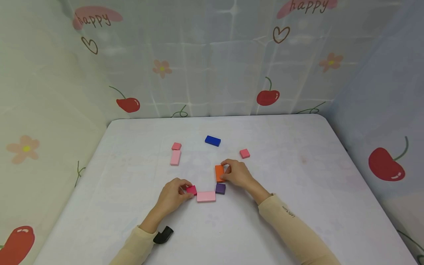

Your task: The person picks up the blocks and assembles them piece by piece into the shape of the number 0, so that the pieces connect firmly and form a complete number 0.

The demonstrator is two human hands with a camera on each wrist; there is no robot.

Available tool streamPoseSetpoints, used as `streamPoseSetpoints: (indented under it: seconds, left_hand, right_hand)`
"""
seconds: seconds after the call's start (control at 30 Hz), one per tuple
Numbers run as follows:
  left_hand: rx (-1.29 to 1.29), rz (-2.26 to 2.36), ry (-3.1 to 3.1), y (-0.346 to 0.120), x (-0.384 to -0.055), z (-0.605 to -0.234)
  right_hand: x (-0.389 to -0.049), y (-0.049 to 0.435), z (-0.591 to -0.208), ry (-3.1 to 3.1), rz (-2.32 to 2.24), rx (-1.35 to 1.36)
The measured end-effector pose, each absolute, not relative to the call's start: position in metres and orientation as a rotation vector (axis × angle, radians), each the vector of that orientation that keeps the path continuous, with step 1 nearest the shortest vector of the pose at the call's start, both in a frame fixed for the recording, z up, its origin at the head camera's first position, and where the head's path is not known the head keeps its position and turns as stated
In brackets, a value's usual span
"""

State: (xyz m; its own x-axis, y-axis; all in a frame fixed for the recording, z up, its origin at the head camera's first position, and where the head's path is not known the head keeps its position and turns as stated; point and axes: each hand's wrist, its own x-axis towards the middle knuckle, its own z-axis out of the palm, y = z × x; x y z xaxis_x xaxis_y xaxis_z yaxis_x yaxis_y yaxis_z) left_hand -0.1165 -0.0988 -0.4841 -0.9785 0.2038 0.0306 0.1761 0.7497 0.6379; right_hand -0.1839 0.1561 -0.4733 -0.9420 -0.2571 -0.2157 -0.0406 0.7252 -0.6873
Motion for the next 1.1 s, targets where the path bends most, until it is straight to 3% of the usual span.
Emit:
streamPoseSetpoints:
  seconds: [1.1]
  left_hand:
    - [0.316,1.062,2.893,-0.0981,-0.1167,-0.4843]
  right_hand:
    - [-0.1813,0.1576,-0.4747,2.640,-1.026,-0.249]
